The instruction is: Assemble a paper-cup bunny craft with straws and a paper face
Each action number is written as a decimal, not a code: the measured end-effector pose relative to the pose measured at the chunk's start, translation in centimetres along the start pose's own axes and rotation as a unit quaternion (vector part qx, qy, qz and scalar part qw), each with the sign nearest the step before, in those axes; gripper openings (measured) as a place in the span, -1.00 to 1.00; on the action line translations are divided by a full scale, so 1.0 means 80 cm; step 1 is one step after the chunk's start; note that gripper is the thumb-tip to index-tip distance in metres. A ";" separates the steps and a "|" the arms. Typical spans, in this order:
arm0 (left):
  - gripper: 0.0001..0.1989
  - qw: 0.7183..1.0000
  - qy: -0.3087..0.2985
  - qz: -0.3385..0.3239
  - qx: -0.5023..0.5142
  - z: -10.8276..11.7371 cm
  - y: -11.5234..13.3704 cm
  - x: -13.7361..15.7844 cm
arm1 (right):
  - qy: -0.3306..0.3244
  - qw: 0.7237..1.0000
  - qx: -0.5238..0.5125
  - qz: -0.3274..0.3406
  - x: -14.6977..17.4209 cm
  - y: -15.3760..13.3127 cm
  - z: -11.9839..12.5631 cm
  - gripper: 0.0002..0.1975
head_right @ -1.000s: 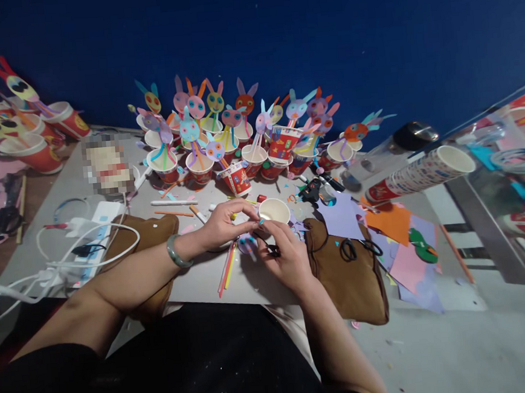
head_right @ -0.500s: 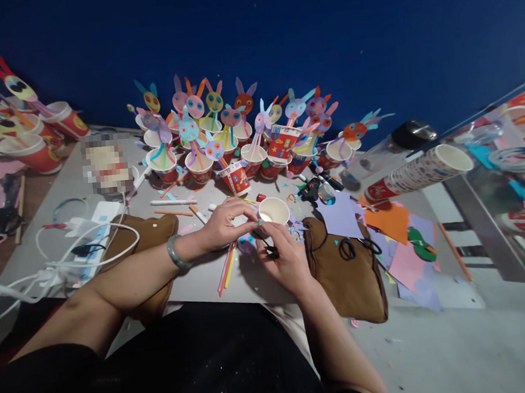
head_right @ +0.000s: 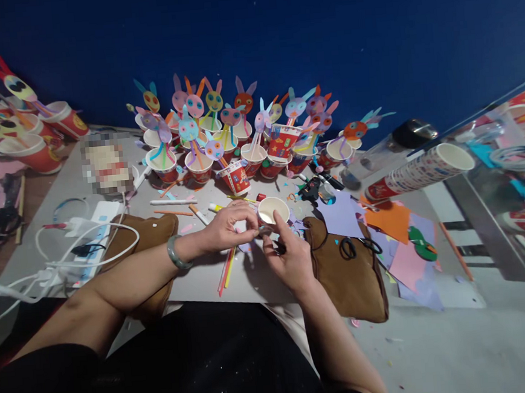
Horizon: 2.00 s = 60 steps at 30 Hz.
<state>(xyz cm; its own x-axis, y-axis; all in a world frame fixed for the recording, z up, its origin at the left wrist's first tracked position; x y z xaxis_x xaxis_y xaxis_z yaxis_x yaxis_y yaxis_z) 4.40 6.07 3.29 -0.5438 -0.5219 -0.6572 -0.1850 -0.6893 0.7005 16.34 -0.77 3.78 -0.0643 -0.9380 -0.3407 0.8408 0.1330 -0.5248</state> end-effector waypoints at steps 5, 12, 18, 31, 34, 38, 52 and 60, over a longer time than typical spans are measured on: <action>-0.80 0.973 0.052 0.143 0.175 -0.002 -0.028 0.010 | 0.087 0.994 0.017 0.057 0.000 -0.010 0.023 -0.40; -0.73 0.879 0.041 0.284 0.380 -0.032 -0.041 0.027 | 0.199 0.935 0.141 0.257 0.024 -0.033 0.032 -0.48; -0.72 0.852 -0.005 0.318 0.415 -0.046 -0.036 0.033 | 0.134 0.935 0.129 0.302 0.031 -0.021 0.027 -0.63; -0.66 0.971 -0.044 0.191 0.138 -0.025 -0.037 0.023 | 0.001 0.950 0.305 -0.062 -0.154 0.158 -0.012 -0.71; -0.49 0.980 -0.129 0.152 0.009 -0.028 -0.030 0.023 | -0.068 0.923 0.373 -0.060 -0.176 0.179 -0.045 -0.68; -0.40 0.968 -0.185 0.143 -0.090 -0.031 -0.035 0.027 | -0.119 0.904 0.407 -0.054 -0.189 0.190 -0.076 -0.66; -0.63 0.961 -0.217 0.103 -0.141 -0.039 -0.040 0.029 | -0.175 0.888 0.423 -0.037 -0.189 0.199 -0.098 -0.61; -0.82 0.959 -0.221 0.097 -0.147 -0.042 -0.042 0.028 | -0.184 0.893 0.411 -0.024 -0.177 0.193 -0.096 -0.63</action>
<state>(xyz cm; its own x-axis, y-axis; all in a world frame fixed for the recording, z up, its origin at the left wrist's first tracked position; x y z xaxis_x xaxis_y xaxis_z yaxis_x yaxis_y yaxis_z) 6.55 5.53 -1.42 -0.8502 -0.4362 -0.2948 0.1585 -0.7461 0.6466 26.11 17.05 -5.51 -0.0567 -0.9981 0.0252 0.9621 -0.0479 0.2685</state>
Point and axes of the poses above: each hand's wrist, its own x-axis away from the middle knuckle, its own z-axis out of the back of the hand, y = z × x, the point moved 9 cm from there along -x, towards the middle knuckle, and after that the axes turned 13 degrees about -z, right-handed, at the moved point
